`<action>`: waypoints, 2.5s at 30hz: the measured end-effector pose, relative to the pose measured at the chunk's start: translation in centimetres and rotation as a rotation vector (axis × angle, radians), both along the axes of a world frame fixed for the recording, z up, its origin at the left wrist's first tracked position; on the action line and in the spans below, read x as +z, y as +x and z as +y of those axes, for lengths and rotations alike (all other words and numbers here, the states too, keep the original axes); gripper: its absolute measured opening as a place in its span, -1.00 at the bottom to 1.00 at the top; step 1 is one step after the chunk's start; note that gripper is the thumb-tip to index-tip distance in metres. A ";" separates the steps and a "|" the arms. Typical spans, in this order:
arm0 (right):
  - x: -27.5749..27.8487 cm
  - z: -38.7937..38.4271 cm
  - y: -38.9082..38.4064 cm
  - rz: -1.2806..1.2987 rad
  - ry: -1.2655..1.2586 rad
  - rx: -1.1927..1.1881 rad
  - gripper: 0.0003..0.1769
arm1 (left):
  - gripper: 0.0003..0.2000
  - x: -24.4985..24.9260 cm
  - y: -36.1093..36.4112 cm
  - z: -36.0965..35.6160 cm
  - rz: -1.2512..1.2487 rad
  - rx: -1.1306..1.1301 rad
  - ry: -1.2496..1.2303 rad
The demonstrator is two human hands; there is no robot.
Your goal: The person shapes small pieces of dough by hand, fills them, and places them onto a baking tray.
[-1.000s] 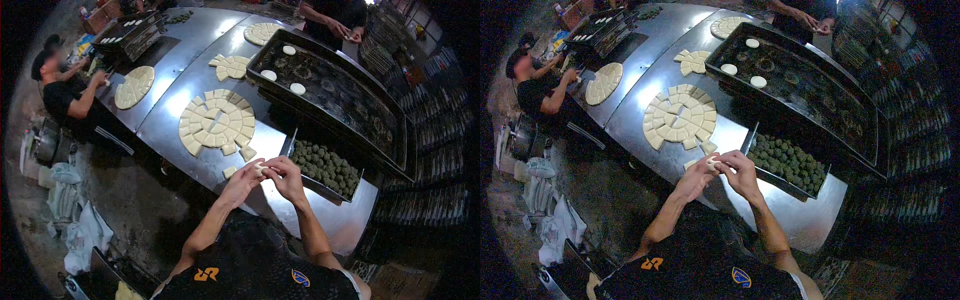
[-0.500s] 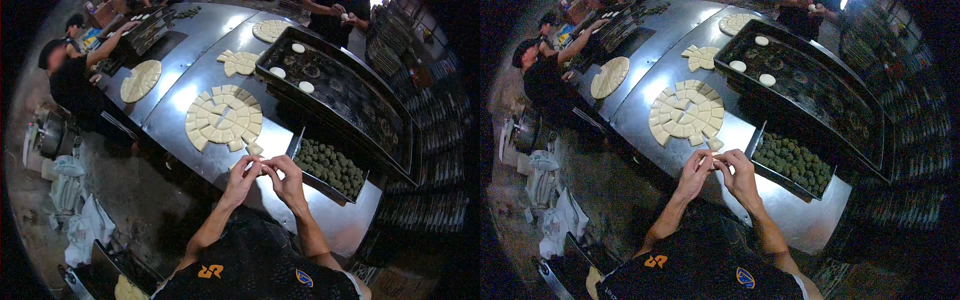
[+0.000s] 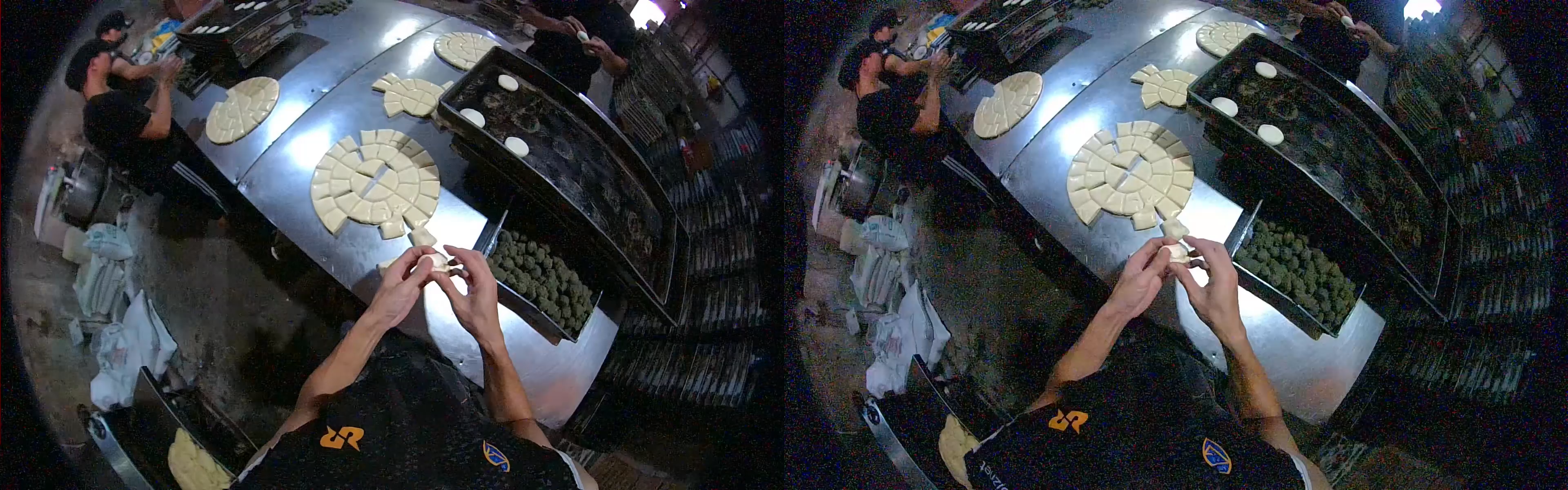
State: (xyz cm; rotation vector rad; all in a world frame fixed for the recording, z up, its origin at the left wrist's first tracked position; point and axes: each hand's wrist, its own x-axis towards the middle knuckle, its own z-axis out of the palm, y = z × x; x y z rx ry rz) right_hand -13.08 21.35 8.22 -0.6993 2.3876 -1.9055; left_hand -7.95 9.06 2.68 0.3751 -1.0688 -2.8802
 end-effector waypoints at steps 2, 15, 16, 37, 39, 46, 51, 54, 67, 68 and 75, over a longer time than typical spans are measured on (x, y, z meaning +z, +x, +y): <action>-0.7 0.6 0.1 0.073 0.078 0.032 -0.81 | -0.72 -0.8 0.1 0.0 0.108 -0.015 -0.110; -3.3 2.3 -3.4 0.522 0.597 0.004 -0.70 | -0.67 -1.1 3.8 -6.9 -0.225 0.367 -0.710; -0.2 1.5 -4.1 0.479 0.547 -0.060 -0.69 | -0.67 -1.6 4.7 -7.6 -0.255 0.381 -0.702; -5.4 6.7 -4.9 -0.123 0.673 0.583 -0.62 | -0.74 -7.6 2.6 -5.7 -0.117 -0.065 -1.481; -1.3 8.2 -7.9 0.012 0.595 0.298 -0.66 | -0.72 -8.6 2.5 -5.9 -0.253 -0.084 -0.946; 3.1 10.6 -22.5 0.398 0.366 -0.410 -0.68 | -0.60 -3.7 0.6 -4.6 -0.225 -0.087 -0.364; -0.3 10.3 -21.8 0.559 0.492 -0.455 -0.79 | -0.59 -2.6 0.0 -3.8 -0.179 0.005 -0.181; 0.3 6.7 -13.3 0.412 0.135 -0.514 -0.82 | -0.62 -2.0 -0.4 -2.4 -0.189 0.004 -0.160; -6.8 4.4 -1.5 -0.171 0.126 -0.588 -0.42 | -0.75 -3.9 -0.5 5.8 -0.078 -0.239 -0.441; -6.6 5.0 -1.8 -0.212 0.178 -0.498 -0.43 | -0.78 -4.0 -0.6 5.5 -0.122 -0.318 -0.422; -6.6 15.2 -8.0 0.242 0.891 -0.358 -0.75 | -0.68 -3.4 -1.1 0.8 -0.179 -0.168 -0.366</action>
